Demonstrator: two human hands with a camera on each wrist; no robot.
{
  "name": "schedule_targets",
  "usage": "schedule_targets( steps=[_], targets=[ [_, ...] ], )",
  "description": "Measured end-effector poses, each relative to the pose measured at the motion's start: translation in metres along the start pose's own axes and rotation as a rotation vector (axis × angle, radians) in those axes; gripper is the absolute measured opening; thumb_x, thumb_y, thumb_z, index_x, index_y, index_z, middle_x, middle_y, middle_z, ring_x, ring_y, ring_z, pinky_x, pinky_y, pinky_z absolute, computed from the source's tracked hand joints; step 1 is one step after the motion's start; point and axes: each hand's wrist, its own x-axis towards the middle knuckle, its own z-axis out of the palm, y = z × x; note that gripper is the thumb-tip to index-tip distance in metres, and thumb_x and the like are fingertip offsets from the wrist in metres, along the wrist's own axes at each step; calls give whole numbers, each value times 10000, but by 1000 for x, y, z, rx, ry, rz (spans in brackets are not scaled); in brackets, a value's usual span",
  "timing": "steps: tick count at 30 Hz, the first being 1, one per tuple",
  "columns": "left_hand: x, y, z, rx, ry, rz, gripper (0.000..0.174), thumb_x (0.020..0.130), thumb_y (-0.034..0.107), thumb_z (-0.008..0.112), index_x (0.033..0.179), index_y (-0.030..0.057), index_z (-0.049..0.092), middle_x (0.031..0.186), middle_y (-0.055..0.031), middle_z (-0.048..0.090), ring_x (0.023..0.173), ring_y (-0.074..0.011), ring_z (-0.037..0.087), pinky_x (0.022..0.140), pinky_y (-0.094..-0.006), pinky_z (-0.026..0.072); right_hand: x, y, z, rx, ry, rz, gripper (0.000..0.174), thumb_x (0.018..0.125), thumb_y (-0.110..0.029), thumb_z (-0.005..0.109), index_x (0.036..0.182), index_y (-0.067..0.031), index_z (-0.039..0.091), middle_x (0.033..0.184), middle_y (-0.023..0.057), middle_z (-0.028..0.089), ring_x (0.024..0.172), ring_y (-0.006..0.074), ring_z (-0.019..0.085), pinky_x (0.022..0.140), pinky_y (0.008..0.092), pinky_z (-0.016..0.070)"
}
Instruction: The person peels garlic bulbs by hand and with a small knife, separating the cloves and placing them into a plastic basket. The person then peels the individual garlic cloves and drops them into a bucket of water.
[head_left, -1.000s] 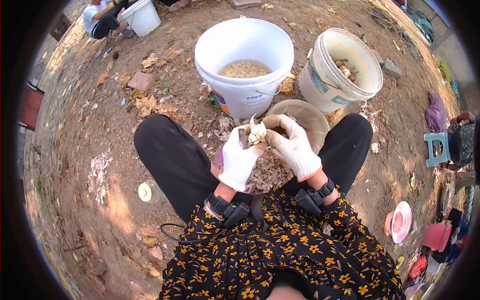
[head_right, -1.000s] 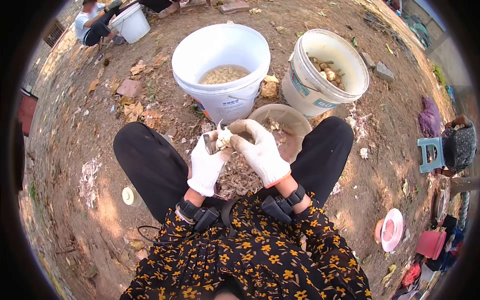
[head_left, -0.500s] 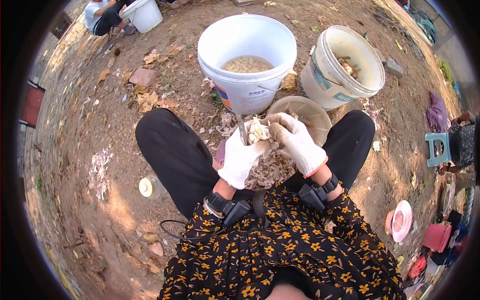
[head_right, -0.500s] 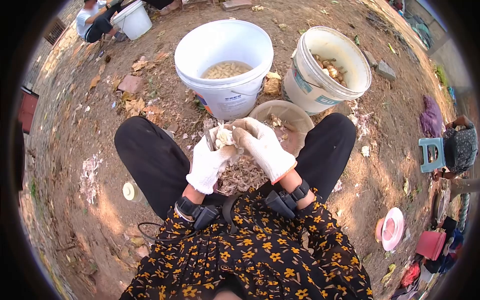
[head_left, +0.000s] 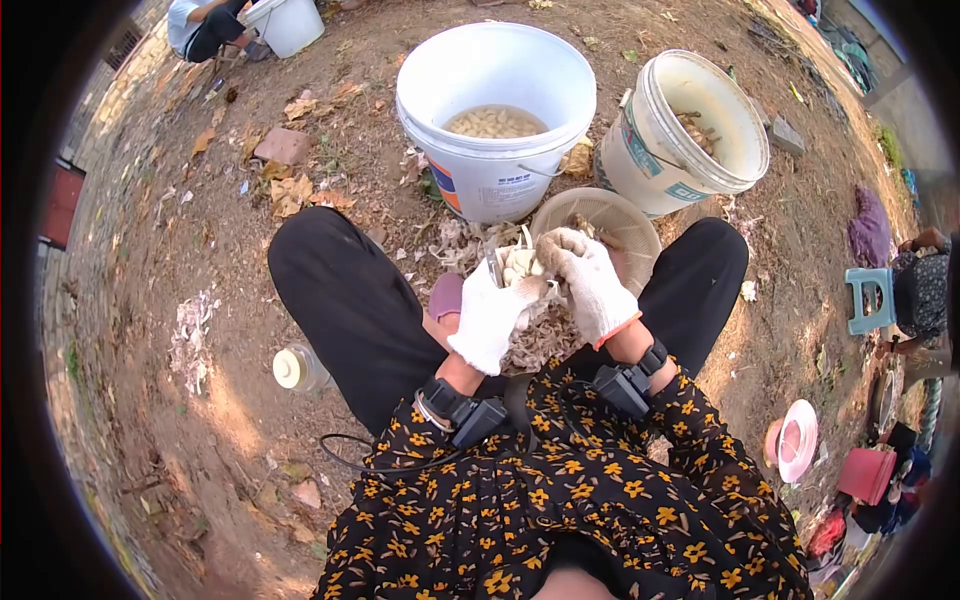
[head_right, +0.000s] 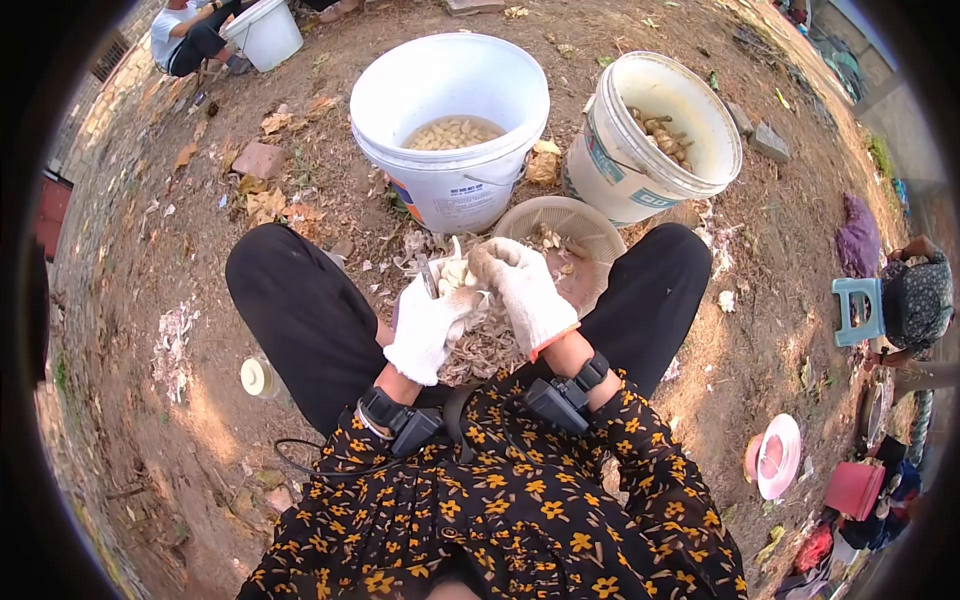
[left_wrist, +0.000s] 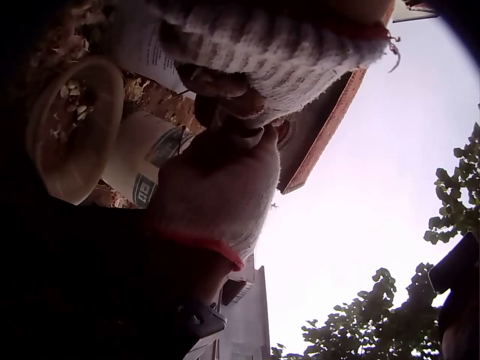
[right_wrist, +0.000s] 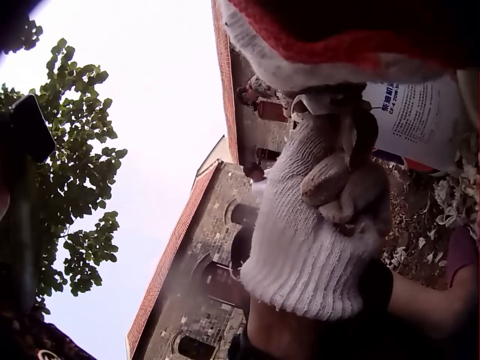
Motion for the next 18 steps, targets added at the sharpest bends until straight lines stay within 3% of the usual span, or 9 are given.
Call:
schedule_targets(
  steps=[5, 8, 11, 12, 13, 15, 18],
  targets=[
    [0, 0, 1, -202, -41, -33, 347, 834, 40, 730, 1158, 3, 610, 920, -49, 700, 654, -64, 621, 534, -194, 480, -1, -3, -3, 224, -81, 131, 136, 963, -214, 612, 1034, -108, 661, 764, -73, 564, 631, 3, 455, 524, 171, 346],
    [0, -1, -1, -158, -27, -2, 335, 845, 29, 707, 1160, -2, 598, 923, -55, 689, 632, -76, 614, 516, -195, 474, 3, -5, -9, 77, -90, 166, 166, 945, -187, 629, 1061, -70, 647, 834, -42, 611, 683, 19, 505, 544, 178, 383],
    [3, 2, 0, -86, 10, 35, 326, 845, 28, 703, 1151, -3, 597, 940, -58, 682, 633, -78, 616, 514, -192, 473, 4, -9, -6, -84, 101, -104, 195, 920, -135, 640, 1081, -25, 634, 916, 10, 650, 778, 52, 566, 612, 190, 459],
    [5, 4, 0, -69, 34, 54, 327, 841, 30, 707, 1147, -3, 598, 945, -58, 681, 636, -76, 618, 515, -190, 473, 4, -13, -10, -218, 113, -349, 217, 904, -85, 631, 1102, 5, 638, 1002, 48, 664, 889, 88, 603, 730, 235, 517],
    [8, 0, -1, -23, 67, 130, 328, 841, 36, 712, 1147, -2, 599, 937, -54, 680, 640, -72, 617, 516, -190, 472, 1, -16, -14, -240, 104, -352, 225, 882, -62, 644, 1099, -3, 663, 1035, 66, 678, 924, 122, 626, 822, 268, 519],
    [15, -16, -3, 70, 127, 270, 331, 840, 49, 720, 1146, 0, 602, 922, -45, 679, 647, -65, 615, 517, -189, 470, 0, -25, -18, -567, -41, -645, 237, 860, -79, 675, 1087, -9, 680, 1011, 100, 680, 913, 194, 650, 833, 311, 516],
    [8, -7, -1, 171, 104, 202, 343, 840, 58, 725, 1157, -1, 606, 927, -45, 686, 678, -71, 621, 561, -203, 486, -13, -40, 3, -747, -93, -537, 242, 841, -154, 722, 1039, -20, 691, 918, 141, 653, 867, 285, 650, 774, 370, 519]
  ],
)
